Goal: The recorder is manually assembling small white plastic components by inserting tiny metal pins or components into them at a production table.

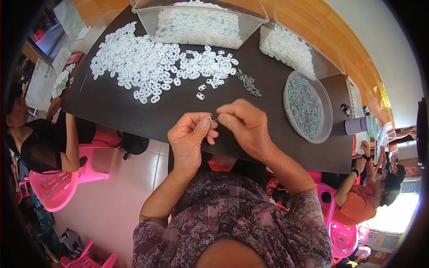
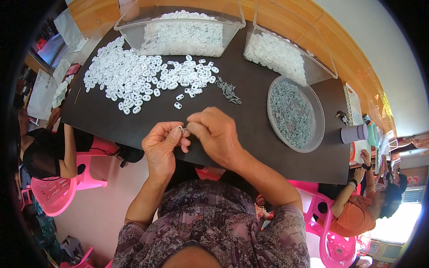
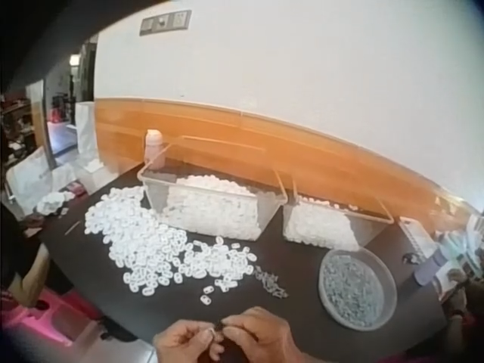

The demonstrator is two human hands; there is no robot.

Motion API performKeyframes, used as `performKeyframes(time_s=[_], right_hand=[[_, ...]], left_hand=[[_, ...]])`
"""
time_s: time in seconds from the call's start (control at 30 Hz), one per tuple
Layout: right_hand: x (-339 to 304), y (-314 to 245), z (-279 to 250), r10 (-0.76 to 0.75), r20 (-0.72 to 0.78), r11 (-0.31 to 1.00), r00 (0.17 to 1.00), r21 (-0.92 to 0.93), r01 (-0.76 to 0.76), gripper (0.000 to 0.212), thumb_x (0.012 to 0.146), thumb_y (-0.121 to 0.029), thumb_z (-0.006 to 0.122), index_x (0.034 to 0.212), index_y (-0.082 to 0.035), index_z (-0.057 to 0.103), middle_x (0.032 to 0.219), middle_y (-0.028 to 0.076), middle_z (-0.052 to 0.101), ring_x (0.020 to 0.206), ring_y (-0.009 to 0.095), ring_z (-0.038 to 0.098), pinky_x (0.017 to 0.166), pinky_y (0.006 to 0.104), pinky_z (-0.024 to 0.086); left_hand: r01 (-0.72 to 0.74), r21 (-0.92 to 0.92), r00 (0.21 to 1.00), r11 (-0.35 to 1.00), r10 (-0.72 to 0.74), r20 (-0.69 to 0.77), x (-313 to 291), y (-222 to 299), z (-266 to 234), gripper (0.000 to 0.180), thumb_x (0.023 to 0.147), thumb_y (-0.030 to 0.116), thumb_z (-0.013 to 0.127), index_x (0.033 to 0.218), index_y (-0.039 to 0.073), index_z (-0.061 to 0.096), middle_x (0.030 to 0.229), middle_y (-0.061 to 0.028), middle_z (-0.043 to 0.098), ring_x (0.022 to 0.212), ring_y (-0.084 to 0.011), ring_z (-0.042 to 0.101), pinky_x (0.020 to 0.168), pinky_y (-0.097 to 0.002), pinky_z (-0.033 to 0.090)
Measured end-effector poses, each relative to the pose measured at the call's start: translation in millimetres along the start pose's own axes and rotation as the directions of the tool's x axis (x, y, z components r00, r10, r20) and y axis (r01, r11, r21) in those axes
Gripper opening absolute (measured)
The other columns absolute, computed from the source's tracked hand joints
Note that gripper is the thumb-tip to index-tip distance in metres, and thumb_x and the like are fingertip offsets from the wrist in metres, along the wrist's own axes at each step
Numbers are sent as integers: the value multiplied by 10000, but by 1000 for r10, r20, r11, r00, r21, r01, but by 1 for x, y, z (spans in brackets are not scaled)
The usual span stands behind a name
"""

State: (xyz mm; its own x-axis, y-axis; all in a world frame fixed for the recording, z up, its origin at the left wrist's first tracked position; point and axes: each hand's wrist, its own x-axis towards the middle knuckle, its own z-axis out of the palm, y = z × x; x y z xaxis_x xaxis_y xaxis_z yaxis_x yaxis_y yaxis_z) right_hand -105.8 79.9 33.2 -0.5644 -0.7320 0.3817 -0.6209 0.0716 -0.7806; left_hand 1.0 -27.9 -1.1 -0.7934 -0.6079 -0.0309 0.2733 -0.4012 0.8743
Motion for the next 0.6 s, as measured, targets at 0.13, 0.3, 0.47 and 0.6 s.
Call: performKeyframes(time_s=[0.13, 0.3, 0.47, 0.6], right_hand=[[24, 21, -9, -46, -79, 962, 996, -273, 23, 153, 753, -8, 638, 905, -15, 657, 752, 100, 588, 695, 211, 573, 627, 298, 443], [49, 54, -3, -237, -63, 843, 970, -510, 173, 153, 714, -8, 656, 859, -56, 665, 740, 99, 583, 707, 273, 561, 626, 356, 443], [49, 62, 0, -267, -1, 774, 964, -597, 214, 150, 670, -14, 687, 806, -71, 657, 685, 80, 550, 693, 272, 542, 615, 370, 433], [49, 61, -7, -260, -48, 811, 964, -552, 191, 143, 670, -17, 689, 794, -78, 657, 693, 76, 550, 690, 268, 539, 616, 369, 434]], left_hand=[[26, -43, 999, 999, -27, -33, 2, 1, -1, 123, 884, 45, 586, 943, -63, 594, 794, -122, 637, 613, -131, 589, 530, -227, 474], [25, -50, 999, 998, -26, -19, 2, 2, -1, 134, 884, 56, 590, 947, -62, 594, 796, -122, 637, 614, -131, 589, 534, -226, 472], [13, -65, 1000, 998, -15, -23, 1, 0, -5, 147, 882, 63, 593, 953, -65, 596, 798, -141, 643, 605, -155, 599, 523, -251, 478], [19, -50, 1000, 999, -20, -21, 1, 0, -5, 141, 884, 58, 588, 953, -65, 596, 802, -143, 644, 609, -156, 600, 530, -252, 481]])
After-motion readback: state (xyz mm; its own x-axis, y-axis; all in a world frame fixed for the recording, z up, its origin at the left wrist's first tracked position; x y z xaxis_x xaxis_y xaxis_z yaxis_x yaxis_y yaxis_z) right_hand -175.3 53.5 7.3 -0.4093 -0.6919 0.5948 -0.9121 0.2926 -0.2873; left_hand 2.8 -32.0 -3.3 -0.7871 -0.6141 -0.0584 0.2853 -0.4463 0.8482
